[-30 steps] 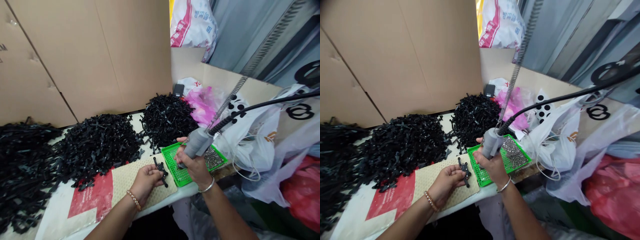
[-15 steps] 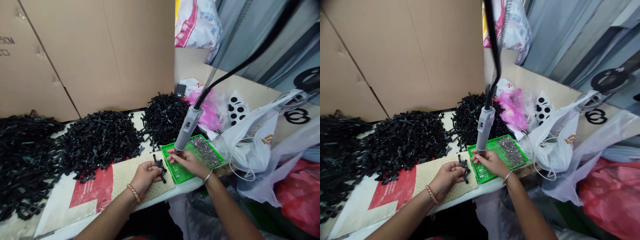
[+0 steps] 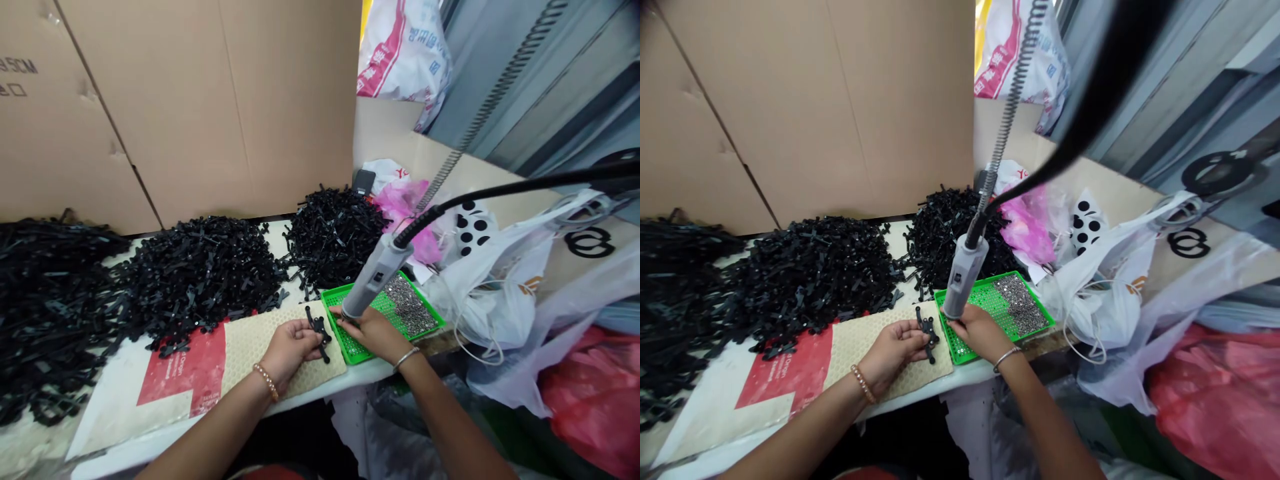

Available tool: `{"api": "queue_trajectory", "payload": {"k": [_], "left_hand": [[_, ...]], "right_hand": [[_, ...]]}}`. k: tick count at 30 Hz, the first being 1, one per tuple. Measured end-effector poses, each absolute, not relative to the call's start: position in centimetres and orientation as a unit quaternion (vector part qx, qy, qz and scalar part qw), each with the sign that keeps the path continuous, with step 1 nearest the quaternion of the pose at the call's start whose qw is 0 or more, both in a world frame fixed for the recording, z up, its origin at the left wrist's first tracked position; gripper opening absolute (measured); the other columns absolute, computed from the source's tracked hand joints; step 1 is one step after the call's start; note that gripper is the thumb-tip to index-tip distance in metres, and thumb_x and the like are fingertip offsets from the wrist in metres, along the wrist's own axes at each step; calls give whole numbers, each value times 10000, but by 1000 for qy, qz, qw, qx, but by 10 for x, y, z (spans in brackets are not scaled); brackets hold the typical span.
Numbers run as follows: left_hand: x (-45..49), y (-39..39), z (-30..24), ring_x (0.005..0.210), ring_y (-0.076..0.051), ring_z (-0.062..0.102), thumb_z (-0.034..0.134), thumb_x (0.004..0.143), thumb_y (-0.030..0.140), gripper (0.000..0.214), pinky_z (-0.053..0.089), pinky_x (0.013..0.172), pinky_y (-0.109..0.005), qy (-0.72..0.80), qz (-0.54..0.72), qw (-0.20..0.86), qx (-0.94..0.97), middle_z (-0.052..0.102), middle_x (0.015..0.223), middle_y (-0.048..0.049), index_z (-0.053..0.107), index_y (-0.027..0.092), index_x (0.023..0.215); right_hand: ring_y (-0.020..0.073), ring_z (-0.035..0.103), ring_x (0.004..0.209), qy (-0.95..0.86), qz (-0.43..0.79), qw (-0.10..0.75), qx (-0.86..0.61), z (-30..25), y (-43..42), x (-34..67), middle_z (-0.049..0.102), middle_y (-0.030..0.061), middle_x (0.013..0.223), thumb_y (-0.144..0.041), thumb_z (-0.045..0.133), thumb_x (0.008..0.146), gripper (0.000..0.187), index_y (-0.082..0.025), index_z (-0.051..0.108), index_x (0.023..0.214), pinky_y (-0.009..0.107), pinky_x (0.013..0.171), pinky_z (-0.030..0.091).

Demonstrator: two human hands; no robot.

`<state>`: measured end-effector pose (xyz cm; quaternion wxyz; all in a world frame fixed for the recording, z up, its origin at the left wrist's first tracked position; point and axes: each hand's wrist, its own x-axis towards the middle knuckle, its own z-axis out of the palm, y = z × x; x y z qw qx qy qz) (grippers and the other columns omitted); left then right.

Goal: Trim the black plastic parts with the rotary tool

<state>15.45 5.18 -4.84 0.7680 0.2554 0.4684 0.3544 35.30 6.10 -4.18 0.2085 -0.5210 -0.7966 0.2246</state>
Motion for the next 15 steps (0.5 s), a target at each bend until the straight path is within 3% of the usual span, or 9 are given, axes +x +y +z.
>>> {"api": "queue_trajectory", "payload": {"k": [3,9,15], "left_hand": [[154,52,-49,655,-125,634,742,666,30,180,557,607,-211,465,353,770,258,668,742,-73,637,79,804],[154,51,-48,646,-120,632,726,677,14,165,557,609,-210,464,354,772,251,672,738,-70,636,79,799],[154,51,-43,640,-124,638,733,667,6,178,549,590,-201,472,354,770,244,673,721,-60,645,88,798]], "right_hand": [[249,612,926,-800,224,207,-517,-38,58,358,663,76,996,-82,501,848,280,-208,687,1014,353,830,482],[240,576,996,-798,204,227,-520,-40,41,365,620,93,1077,-94,420,902,337,-192,617,1158,383,888,462],[225,549,882,-817,163,142,-534,-42,34,352,565,82,946,-56,448,886,411,-185,551,1263,337,778,468]]}}
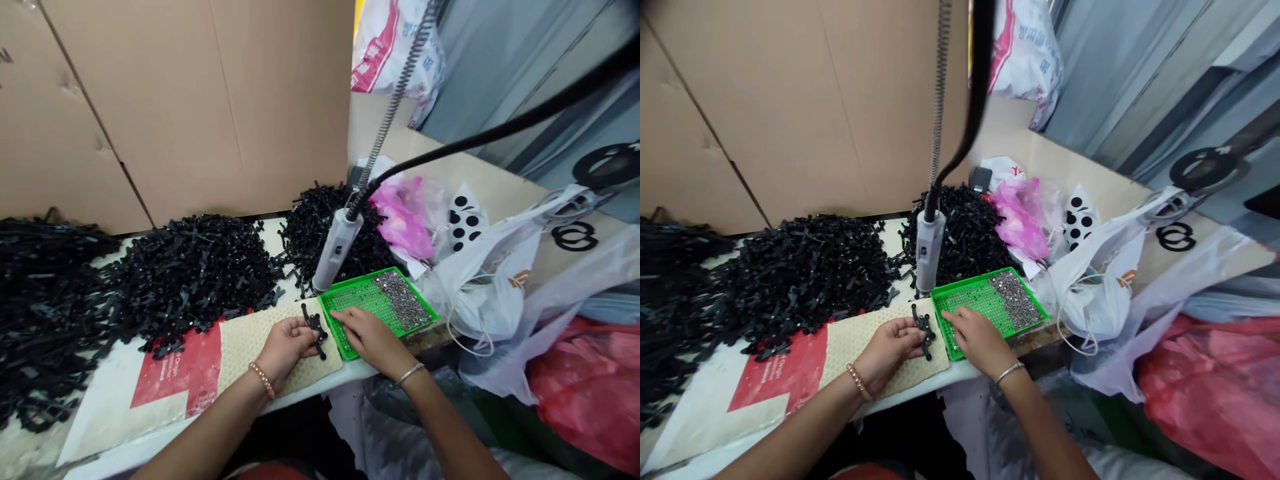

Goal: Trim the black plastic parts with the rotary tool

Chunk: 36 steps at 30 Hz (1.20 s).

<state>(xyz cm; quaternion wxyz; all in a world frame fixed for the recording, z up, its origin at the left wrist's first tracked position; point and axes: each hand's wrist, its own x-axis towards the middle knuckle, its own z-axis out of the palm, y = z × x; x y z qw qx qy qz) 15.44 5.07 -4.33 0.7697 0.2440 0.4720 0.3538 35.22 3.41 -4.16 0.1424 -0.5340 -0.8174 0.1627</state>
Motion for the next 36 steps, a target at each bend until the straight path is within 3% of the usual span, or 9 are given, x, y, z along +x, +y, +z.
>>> {"api": "queue_trajectory", "payload": {"k": [7,12,15,18,20,23,25,28,36], "left_hand": [[155,51,-46,646,-130,640,767,646,44,195,546,602,-209,467,357,768,253,668,708,-52,645,102,788],[154,51,-47,641,-122,634,759,656,40,189,557,616,-215,467,356,769,252,666,721,-56,641,94,794],[154,51,-47,664,-128,641,743,668,32,177,556,604,-206,468,353,769,254,670,745,-65,642,90,803],[154,51,-48,674,-137,645,753,656,36,182,560,609,-219,470,350,768,257,668,746,-67,636,89,784],[154,51,-48,673,-140,646,768,642,44,196,559,607,-221,472,351,767,257,670,744,-69,634,92,778],[153,51,-50,663,-135,642,778,635,59,210,552,595,-211,468,357,767,258,672,744,-69,641,94,789],[153,51,-50,661,-134,640,788,629,72,221,554,605,-216,460,361,769,258,671,744,-66,646,93,797],[154,50,-49,667,-136,641,794,622,74,223,558,620,-226,452,361,775,254,673,754,-70,650,89,792],[154,52,-43,659,-144,645,730,655,18,166,554,611,-230,457,354,776,252,676,728,-70,650,87,783]], "right_hand": [[236,528,892,-820,129,98,-549,-43,33,349,539,86,963,-18,504,841,420,-173,595,1221,337,779,465],[250,531,938,-826,169,135,-521,-42,25,356,553,104,1014,-12,454,824,417,-175,626,1167,390,833,463],[232,544,963,-786,236,262,-507,-36,26,363,571,89,1043,-104,423,903,352,-215,604,1184,387,846,466],[214,541,1015,-655,278,468,-525,-25,38,363,540,79,1158,-283,514,937,321,-249,509,1256,365,866,479],[210,516,1088,-574,287,571,-512,-16,54,355,490,75,1253,-353,612,888,467,-271,423,1308,368,926,465],[214,472,1173,-556,304,618,-465,-2,81,332,449,73,1322,-385,704,808,681,-287,319,1361,391,1020,402],[204,547,1056,-568,326,612,-443,6,94,315,539,64,1216,-386,708,802,657,-281,338,1335,380,949,456],[177,593,822,-577,331,602,-442,16,98,300,637,30,956,-350,655,851,455,-248,435,1236,343,804,497],[121,447,509,-504,352,643,-457,-8,77,307,486,-57,616,-335,652,818,371,-204,529,1142,243,499,388]]}}
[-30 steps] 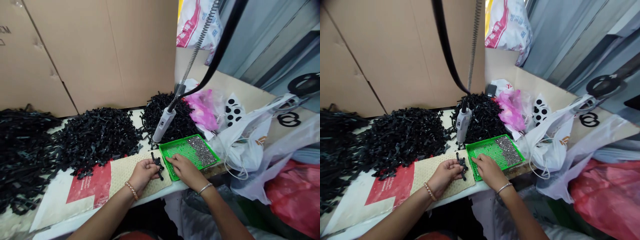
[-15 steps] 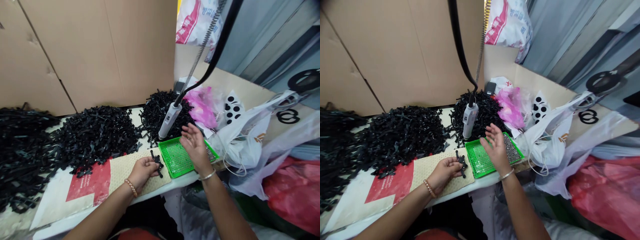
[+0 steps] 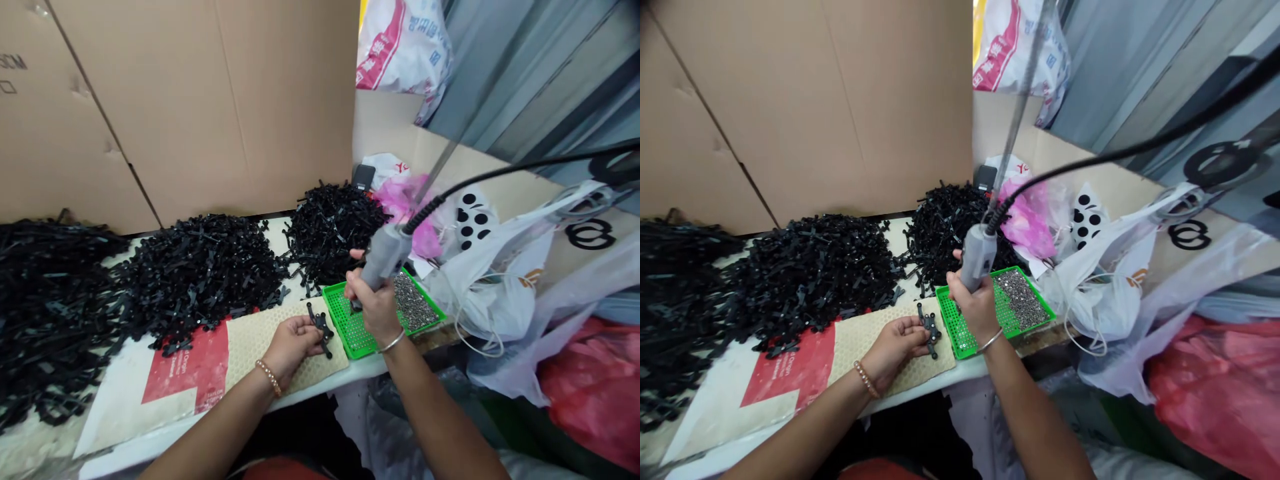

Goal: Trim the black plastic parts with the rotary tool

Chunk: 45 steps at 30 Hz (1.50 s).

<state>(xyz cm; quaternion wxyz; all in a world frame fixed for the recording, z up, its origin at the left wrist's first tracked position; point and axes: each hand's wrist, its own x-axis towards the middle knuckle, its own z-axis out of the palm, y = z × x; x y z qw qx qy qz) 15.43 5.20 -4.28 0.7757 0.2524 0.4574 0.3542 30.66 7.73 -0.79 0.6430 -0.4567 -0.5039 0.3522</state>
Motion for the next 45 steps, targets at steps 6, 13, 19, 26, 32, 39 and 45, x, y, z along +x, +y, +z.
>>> {"api": "queue_trajectory", "payload": {"k": [6,13,19,26,32,39,45], "left_hand": [[154,51,-44,657,-141,646,652,693,-8,137,558,607,-227,467,351,770,257,681,730,-72,649,91,788],[155,51,-44,646,-128,643,618,717,-23,139,561,593,-208,467,349,771,255,674,730,-72,639,77,811],[155,52,-43,653,-128,644,599,736,-39,147,566,599,-217,476,346,768,253,674,741,-78,636,70,828],[155,52,-41,645,-121,638,648,706,-35,156,558,588,-200,477,346,770,243,669,732,-69,642,73,818],[155,51,-40,614,-113,630,619,723,-46,150,558,579,-201,474,350,772,239,663,704,-59,643,72,812],[155,52,-40,633,-120,642,585,751,-43,154,559,578,-199,475,348,773,239,682,742,-79,652,68,833],[154,52,-41,644,-126,644,582,748,-48,155,570,593,-218,472,349,773,240,676,740,-76,651,68,826]], "right_hand": [[105,384,431,-426,396,690,-432,-42,78,302,392,-87,499,-392,661,827,287,-193,534,991,218,448,341],[105,397,437,-451,401,688,-404,-49,84,301,419,-76,526,-367,663,849,254,-195,550,998,220,449,356],[108,402,453,-456,402,687,-398,-57,84,303,428,-70,539,-347,657,866,222,-207,561,1009,222,458,360],[106,412,455,-457,401,686,-400,-57,85,304,445,-67,547,-350,668,861,217,-214,576,1003,219,454,361],[104,420,459,-467,393,680,-407,-58,86,304,449,-66,539,-352,661,866,215,-207,587,1006,218,464,372],[105,424,455,-484,389,664,-417,-54,86,303,455,-67,544,-367,652,860,220,-209,569,989,214,460,365],[109,433,460,-482,385,662,-425,-55,84,302,459,-65,540,-361,655,850,219,-199,556,960,218,464,367]]}}
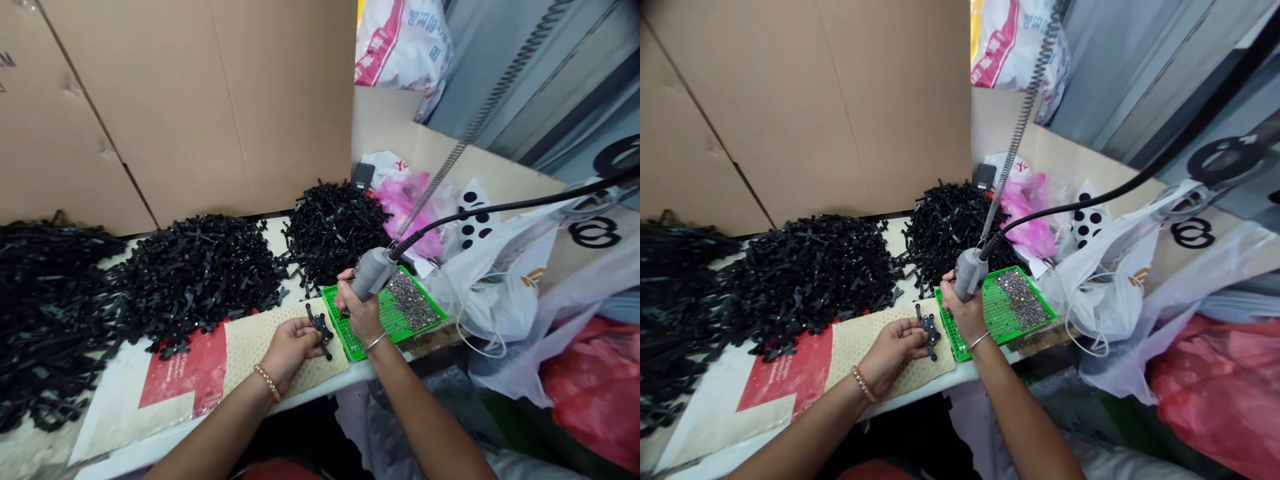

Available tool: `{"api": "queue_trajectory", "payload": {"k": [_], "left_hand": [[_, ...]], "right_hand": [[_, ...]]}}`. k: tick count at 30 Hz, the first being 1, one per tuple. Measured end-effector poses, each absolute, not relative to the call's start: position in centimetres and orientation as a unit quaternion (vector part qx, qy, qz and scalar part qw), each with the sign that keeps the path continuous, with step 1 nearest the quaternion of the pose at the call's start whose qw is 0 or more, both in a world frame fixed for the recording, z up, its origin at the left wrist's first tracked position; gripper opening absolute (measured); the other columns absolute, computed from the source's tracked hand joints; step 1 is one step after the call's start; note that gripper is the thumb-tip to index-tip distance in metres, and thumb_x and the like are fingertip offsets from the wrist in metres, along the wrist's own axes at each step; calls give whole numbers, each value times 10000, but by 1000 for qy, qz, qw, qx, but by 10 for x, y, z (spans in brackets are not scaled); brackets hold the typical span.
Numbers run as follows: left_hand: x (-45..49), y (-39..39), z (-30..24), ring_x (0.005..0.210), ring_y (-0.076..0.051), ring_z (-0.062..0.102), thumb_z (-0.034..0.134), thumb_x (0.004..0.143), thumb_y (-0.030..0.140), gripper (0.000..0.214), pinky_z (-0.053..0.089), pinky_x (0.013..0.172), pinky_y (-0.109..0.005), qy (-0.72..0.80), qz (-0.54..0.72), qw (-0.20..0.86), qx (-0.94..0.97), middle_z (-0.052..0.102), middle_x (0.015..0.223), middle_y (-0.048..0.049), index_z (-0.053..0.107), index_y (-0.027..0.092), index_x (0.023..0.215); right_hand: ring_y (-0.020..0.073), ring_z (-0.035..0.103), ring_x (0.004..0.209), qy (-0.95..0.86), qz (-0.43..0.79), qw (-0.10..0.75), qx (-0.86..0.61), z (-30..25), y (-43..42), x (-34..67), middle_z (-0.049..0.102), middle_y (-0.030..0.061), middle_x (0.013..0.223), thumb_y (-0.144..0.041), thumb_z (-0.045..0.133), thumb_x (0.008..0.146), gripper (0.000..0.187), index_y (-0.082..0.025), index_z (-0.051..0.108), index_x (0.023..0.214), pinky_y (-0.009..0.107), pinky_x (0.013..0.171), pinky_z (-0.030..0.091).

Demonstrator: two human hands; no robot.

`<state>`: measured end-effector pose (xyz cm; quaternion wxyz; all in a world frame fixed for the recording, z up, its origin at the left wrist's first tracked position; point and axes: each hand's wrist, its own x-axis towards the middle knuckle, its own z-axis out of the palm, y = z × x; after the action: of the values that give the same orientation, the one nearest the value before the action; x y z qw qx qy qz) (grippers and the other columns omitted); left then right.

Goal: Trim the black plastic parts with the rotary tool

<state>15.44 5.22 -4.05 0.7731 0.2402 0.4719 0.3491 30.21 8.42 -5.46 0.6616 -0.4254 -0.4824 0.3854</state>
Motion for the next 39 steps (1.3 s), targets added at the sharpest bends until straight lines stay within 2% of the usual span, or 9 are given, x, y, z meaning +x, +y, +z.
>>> {"api": "queue_trajectory", "payload": {"k": [4,10,14,19,39], "left_hand": [[155,52,-39,625,-115,632,571,753,-56,157,560,570,-201,471,356,771,238,661,708,-62,642,71,814],[156,52,-39,654,-132,642,626,709,-46,145,568,593,-220,467,356,775,236,667,731,-73,638,73,792],[155,52,-40,616,-117,624,669,675,-34,149,562,578,-210,465,360,776,229,655,706,-57,641,76,771],[155,51,-44,628,-124,625,717,652,6,175,562,587,-221,457,363,775,240,662,725,-58,646,84,791],[154,52,-50,664,-140,637,710,665,26,182,567,635,-248,445,363,779,253,672,764,-80,645,81,826]], "right_hand": [[105,403,446,-440,396,693,-411,-46,85,301,431,-75,516,-350,673,824,259,-191,567,1000,217,455,349],[84,285,413,-360,436,758,-324,-3,77,294,346,-101,480,-339,679,780,300,-204,568,1023,192,447,335],[82,265,407,-361,486,736,-303,7,69,280,328,-101,480,-355,663,787,264,-217,556,985,189,444,327],[83,273,407,-364,494,722,-319,-3,69,269,326,-99,483,-347,666,781,240,-221,545,946,191,442,320],[89,291,424,-362,492,720,-330,-13,70,261,331,-93,492,-348,677,779,252,-211,549,947,202,449,323]]}}
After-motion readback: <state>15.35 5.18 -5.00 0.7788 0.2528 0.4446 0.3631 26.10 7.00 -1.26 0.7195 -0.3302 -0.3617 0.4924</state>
